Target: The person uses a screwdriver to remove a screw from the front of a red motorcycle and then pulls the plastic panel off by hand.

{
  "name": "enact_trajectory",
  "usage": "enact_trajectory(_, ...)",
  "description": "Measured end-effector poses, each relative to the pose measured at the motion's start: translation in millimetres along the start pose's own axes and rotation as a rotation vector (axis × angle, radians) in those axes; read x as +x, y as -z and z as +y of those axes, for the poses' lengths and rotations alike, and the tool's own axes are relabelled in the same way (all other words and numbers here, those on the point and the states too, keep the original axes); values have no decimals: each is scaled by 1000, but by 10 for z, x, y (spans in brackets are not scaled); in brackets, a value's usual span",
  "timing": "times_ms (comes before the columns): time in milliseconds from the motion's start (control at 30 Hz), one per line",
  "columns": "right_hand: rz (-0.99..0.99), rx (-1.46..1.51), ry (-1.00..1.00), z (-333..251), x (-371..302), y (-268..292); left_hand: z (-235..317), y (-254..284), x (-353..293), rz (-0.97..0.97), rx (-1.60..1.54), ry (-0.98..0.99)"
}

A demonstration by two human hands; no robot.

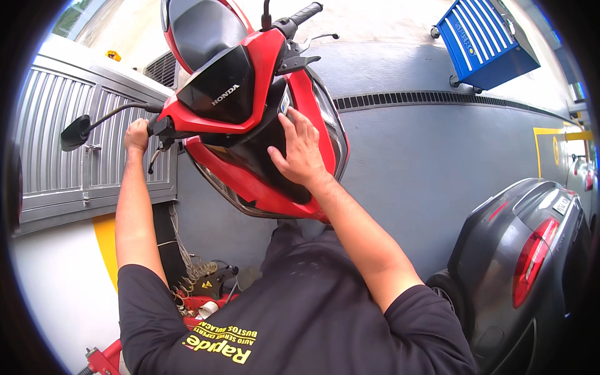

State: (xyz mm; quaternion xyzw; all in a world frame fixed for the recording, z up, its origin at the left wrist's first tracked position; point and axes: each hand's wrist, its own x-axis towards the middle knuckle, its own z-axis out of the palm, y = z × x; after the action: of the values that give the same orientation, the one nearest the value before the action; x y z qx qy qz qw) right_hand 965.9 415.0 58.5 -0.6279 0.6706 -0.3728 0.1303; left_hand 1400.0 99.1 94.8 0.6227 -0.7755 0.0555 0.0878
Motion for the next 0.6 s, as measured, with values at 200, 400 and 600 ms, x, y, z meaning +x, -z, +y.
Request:
enact_trajectory(200, 38, -182, 141, 361, 682, 14, 269, -180, -24, 41, -290, 20)
enact_trajectory(400, -183, -242, 160, 485, 1032, -19, 1801, 98, -1800, 599, -948, 202)
enact_trajectory(600, -375, -210, 173, 656, 1258, -29, 2552, 36, -1783, 260, -515, -284)
